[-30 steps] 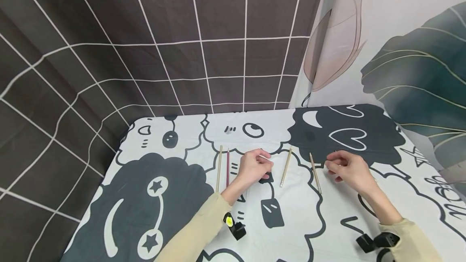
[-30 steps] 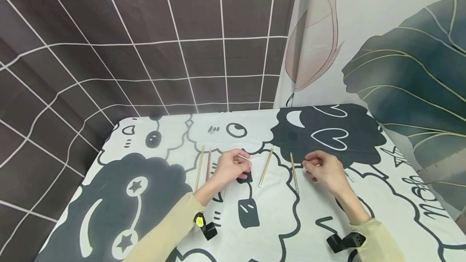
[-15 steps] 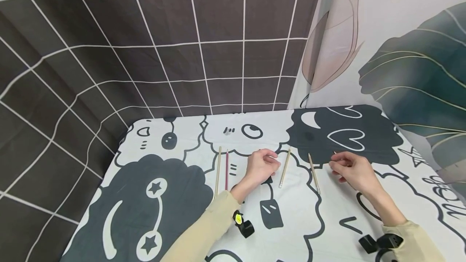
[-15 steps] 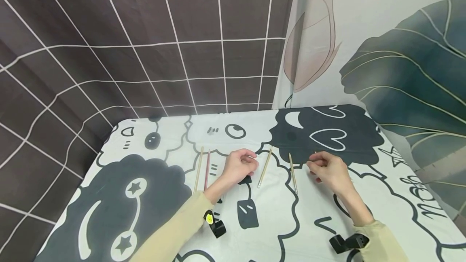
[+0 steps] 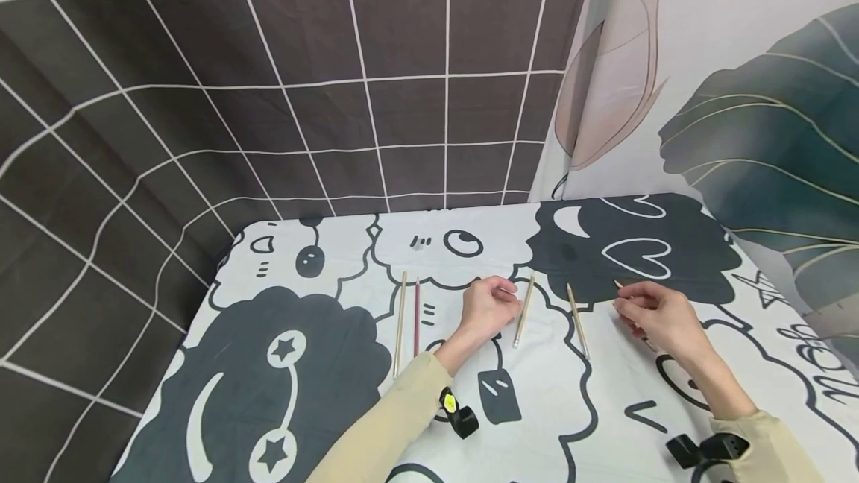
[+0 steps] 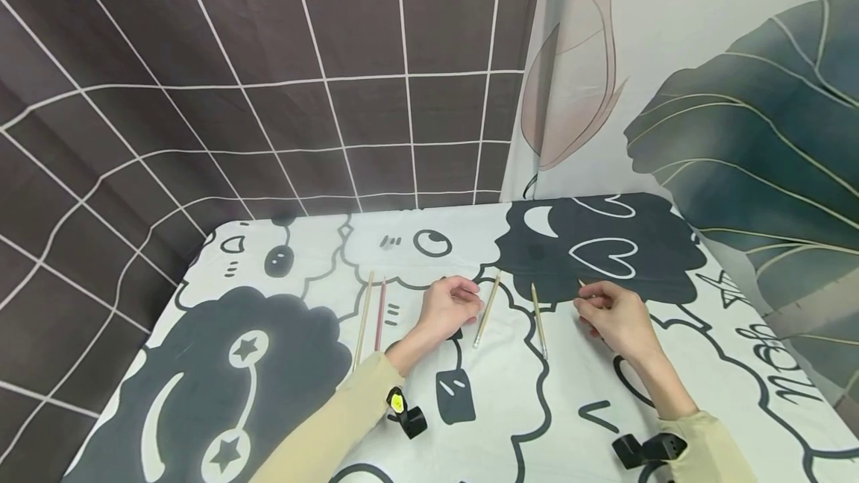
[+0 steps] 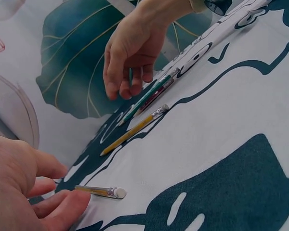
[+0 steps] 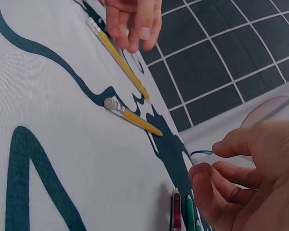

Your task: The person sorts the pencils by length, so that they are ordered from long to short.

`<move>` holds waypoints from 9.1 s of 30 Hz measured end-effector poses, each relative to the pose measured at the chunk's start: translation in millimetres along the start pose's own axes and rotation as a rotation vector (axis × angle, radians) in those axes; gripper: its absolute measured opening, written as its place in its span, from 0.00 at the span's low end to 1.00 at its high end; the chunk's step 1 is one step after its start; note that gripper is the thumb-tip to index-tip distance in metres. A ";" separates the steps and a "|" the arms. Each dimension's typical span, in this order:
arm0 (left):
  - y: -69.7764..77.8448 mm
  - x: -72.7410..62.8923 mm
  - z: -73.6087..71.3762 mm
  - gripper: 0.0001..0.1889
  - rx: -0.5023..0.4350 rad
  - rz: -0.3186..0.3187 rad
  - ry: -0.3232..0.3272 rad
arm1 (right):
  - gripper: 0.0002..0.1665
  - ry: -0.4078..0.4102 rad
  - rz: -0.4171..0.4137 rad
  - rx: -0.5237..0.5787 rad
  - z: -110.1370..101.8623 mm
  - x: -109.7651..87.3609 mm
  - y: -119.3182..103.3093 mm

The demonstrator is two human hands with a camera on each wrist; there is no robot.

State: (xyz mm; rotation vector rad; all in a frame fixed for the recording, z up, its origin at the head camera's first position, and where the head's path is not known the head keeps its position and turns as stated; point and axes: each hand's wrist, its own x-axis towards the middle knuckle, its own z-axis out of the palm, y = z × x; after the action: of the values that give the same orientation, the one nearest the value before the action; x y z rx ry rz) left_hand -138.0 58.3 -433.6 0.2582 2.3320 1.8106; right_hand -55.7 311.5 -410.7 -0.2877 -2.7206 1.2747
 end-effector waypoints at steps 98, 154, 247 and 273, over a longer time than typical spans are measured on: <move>2.9 8.7 21.9 0.09 0.579 0.094 -0.004 | 0.10 0.185 -0.091 -0.323 -8.6 16.9 35.4; 7.1 9.5 10.6 0.12 0.199 -0.111 -0.100 | 0.08 0.126 -0.063 -0.313 -11.6 16.7 30.8; -4.5 -9.3 -67.2 0.13 -0.003 -0.187 -0.023 | 0.14 -0.131 -0.035 0.194 32.3 15.8 -31.7; -7.7 -17.2 -82.3 0.11 0.085 -0.207 -0.027 | 0.13 -0.220 -0.038 0.233 69.7 16.6 -55.0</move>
State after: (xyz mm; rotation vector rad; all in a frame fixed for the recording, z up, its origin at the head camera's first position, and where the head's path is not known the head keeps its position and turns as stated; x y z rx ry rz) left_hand -141.7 -25.0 -420.4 0.0495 2.3240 1.6052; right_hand -91.8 228.7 -412.3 -0.0753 -2.6958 1.6840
